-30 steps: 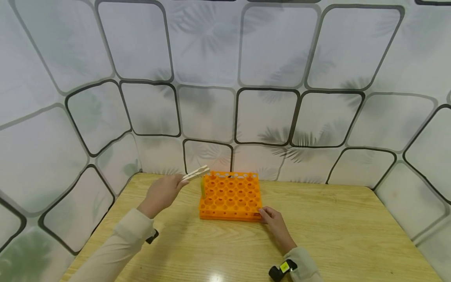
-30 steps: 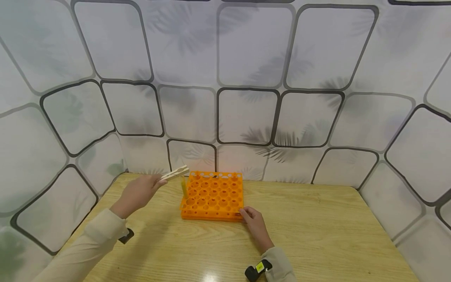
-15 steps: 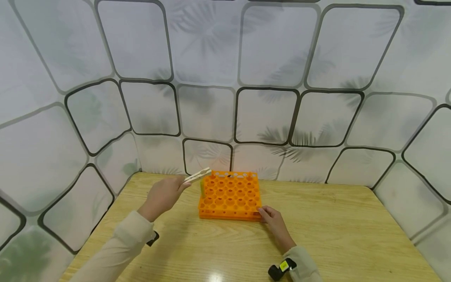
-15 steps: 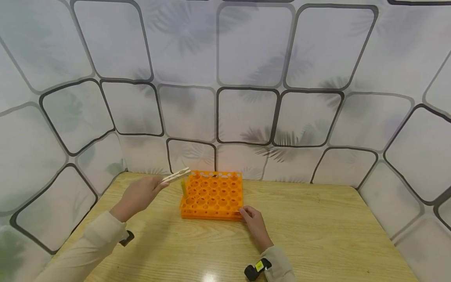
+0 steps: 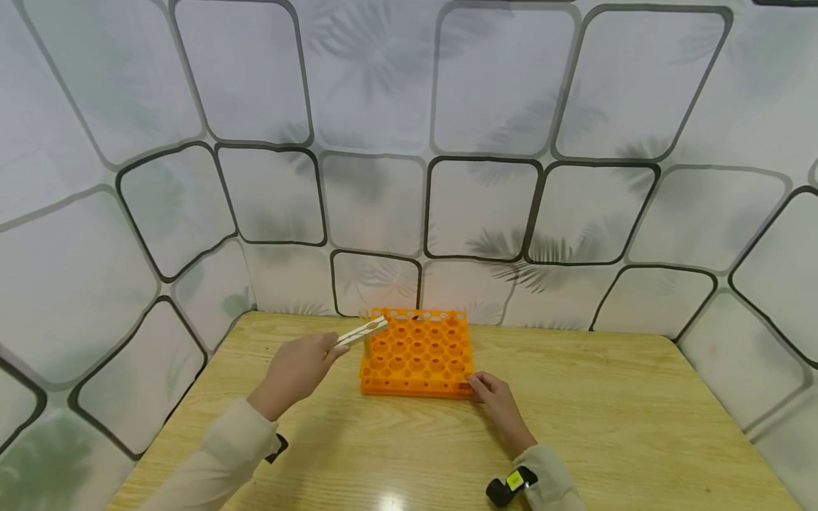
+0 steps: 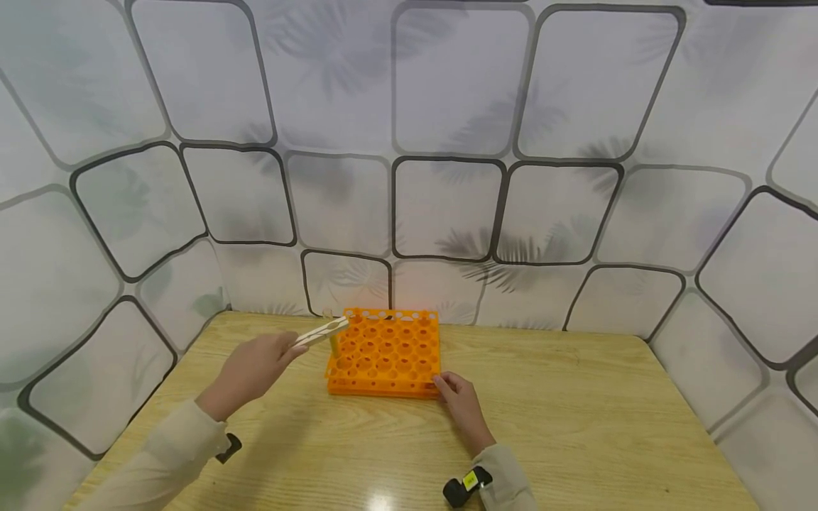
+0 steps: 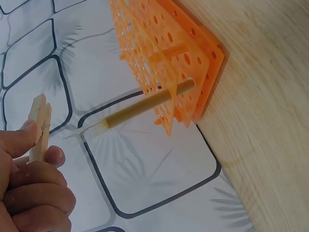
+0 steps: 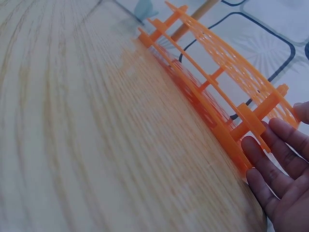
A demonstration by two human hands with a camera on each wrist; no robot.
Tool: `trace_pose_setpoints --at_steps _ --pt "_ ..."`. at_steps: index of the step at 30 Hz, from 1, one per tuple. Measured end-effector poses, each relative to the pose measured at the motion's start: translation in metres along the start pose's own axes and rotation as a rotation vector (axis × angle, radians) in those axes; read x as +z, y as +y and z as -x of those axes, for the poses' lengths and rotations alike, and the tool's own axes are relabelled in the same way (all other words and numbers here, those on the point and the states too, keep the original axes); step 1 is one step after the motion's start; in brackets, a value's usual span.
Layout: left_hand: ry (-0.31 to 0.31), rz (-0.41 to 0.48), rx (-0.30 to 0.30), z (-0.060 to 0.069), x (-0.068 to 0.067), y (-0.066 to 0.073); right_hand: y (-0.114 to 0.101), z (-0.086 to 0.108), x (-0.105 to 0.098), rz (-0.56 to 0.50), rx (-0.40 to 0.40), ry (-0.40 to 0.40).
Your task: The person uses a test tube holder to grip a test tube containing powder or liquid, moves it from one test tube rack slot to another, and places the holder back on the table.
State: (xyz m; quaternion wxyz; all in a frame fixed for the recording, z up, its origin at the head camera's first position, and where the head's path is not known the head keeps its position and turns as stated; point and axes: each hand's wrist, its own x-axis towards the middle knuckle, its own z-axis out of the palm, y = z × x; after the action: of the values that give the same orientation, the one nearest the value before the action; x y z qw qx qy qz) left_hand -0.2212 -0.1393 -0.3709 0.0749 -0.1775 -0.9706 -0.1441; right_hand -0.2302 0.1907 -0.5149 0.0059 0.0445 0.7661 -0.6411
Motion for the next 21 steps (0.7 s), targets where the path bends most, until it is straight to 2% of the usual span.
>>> trace_pose_setpoints --at_steps 8,21 --pt "-0.009 0.016 -0.016 0.008 0.004 -0.002 0.000 0.001 0.000 -0.005 -0.014 0.003" --pt "-0.010 0.036 -0.047 0.015 0.004 -0.010 0.001 -0.001 0.001 0.001 -0.016 0.011"
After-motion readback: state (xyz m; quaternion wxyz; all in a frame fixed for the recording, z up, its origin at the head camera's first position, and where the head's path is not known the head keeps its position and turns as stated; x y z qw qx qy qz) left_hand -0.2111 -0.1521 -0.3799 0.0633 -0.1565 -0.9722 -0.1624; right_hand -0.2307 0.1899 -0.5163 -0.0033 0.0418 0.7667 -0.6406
